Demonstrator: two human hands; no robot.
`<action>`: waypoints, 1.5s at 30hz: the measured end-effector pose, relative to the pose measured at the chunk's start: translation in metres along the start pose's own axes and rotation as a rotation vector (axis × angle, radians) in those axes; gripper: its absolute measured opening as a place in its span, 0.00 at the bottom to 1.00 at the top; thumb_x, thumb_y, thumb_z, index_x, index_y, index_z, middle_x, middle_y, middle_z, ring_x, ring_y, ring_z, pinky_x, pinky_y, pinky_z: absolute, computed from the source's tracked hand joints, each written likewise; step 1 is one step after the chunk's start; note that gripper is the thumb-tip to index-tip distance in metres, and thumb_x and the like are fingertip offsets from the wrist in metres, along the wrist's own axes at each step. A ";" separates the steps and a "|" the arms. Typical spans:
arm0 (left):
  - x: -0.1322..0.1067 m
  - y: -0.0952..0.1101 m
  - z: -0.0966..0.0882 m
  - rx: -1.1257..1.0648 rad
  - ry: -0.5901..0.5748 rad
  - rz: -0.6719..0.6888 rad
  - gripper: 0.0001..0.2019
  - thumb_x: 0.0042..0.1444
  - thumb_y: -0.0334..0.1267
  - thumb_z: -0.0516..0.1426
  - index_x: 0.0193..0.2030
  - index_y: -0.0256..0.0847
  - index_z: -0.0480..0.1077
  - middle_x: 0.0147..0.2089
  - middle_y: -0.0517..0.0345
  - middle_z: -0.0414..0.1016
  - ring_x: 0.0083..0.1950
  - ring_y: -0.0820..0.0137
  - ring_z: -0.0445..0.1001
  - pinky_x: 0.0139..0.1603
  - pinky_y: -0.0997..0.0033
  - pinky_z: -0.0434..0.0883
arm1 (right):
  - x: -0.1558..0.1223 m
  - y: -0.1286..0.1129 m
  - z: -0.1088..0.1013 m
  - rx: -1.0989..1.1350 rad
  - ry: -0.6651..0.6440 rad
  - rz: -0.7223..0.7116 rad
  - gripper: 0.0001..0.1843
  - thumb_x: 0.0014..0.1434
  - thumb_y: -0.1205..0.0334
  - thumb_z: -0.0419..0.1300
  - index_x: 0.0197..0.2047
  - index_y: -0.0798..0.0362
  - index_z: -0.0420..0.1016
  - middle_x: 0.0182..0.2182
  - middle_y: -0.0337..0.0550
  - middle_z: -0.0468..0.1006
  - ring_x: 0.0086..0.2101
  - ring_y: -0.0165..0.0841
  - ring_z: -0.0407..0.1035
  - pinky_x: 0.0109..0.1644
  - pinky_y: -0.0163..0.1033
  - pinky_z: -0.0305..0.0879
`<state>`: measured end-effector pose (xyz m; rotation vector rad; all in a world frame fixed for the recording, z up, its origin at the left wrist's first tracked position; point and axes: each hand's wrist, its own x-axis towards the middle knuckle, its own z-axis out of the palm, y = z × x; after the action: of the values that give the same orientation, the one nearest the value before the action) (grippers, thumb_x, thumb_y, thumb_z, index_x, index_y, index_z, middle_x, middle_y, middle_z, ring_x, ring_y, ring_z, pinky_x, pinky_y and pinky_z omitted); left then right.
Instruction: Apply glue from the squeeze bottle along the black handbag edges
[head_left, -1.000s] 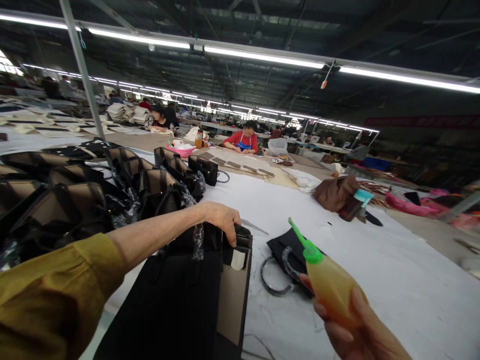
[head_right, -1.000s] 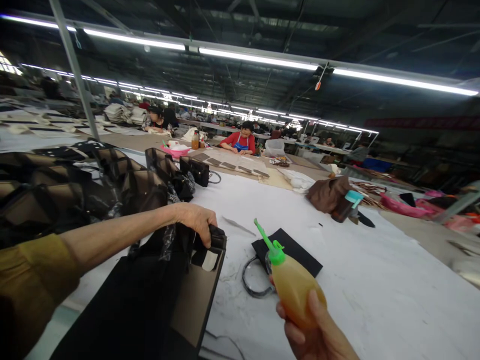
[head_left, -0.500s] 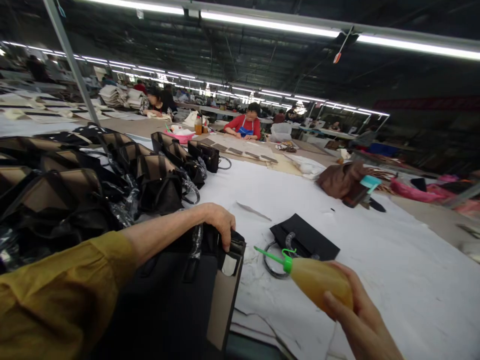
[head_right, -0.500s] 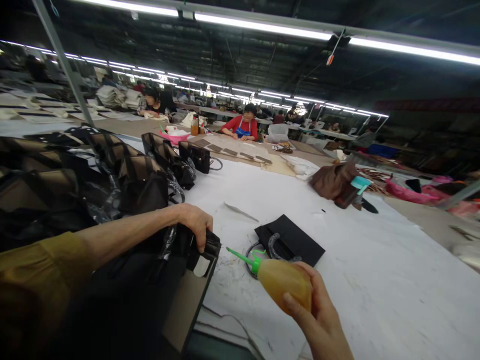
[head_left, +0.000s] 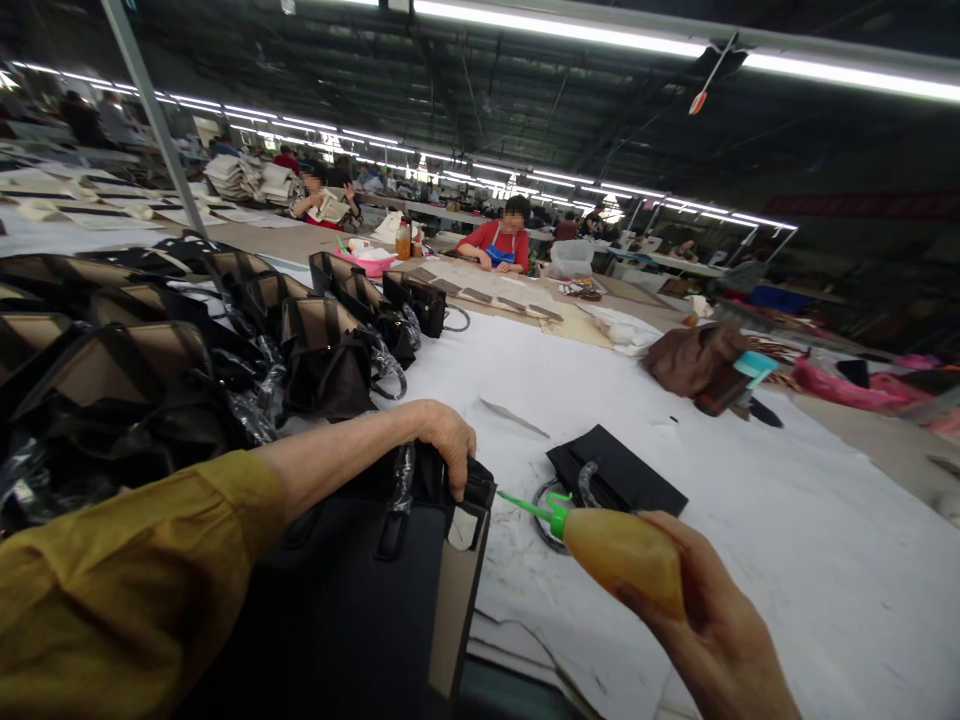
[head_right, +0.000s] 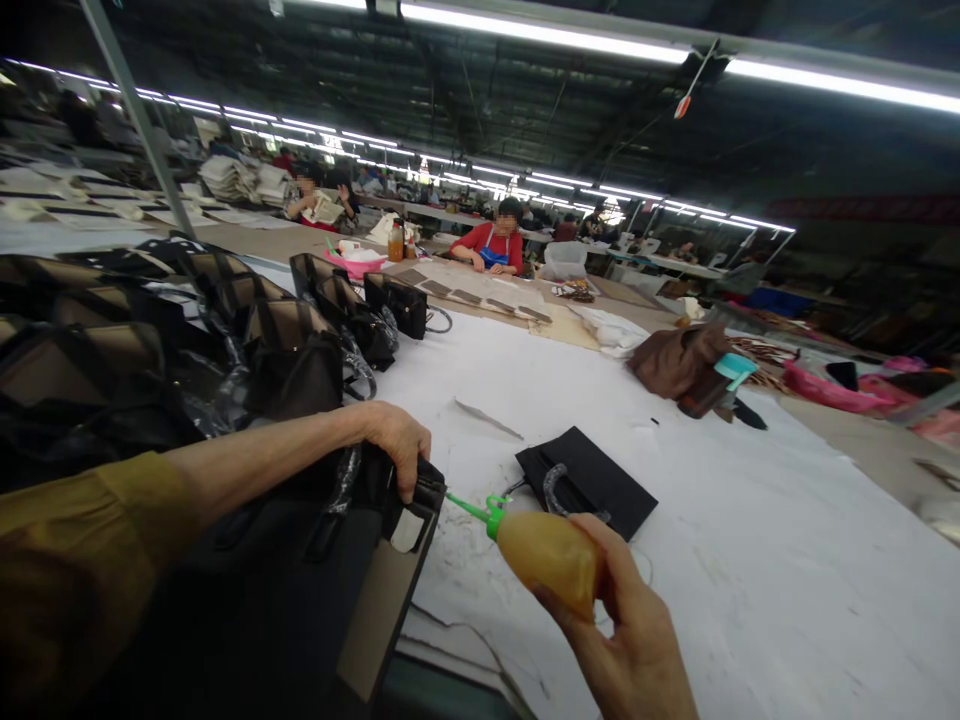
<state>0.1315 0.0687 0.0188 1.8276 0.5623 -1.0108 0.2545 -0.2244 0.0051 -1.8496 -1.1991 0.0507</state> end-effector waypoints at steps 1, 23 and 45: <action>0.001 -0.001 0.000 -0.002 -0.005 0.000 0.13 0.29 0.36 0.69 0.25 0.38 0.75 0.22 0.58 0.74 0.23 0.69 0.72 0.22 0.75 0.72 | 0.000 0.000 0.000 -0.007 0.001 0.000 0.22 0.55 0.48 0.62 0.50 0.47 0.66 0.40 0.39 0.76 0.35 0.36 0.73 0.36 0.28 0.70; -0.002 0.001 0.002 0.055 0.018 0.001 0.11 0.31 0.36 0.67 0.25 0.38 0.75 0.22 0.56 0.74 0.23 0.67 0.72 0.24 0.72 0.72 | 0.007 -0.014 0.003 -0.071 -0.051 -0.033 0.22 0.56 0.47 0.59 0.49 0.50 0.66 0.40 0.43 0.76 0.36 0.40 0.72 0.37 0.36 0.69; 0.004 -0.003 0.001 0.036 -0.021 0.009 0.11 0.28 0.36 0.68 0.22 0.38 0.74 0.21 0.56 0.74 0.22 0.65 0.72 0.22 0.71 0.72 | -0.004 0.008 0.006 -0.084 -0.120 -0.029 0.23 0.57 0.51 0.60 0.54 0.48 0.63 0.46 0.44 0.73 0.43 0.42 0.69 0.45 0.39 0.66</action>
<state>0.1308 0.0688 0.0134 1.8479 0.5264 -1.0390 0.2554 -0.2244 -0.0061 -1.9242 -1.3290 0.0976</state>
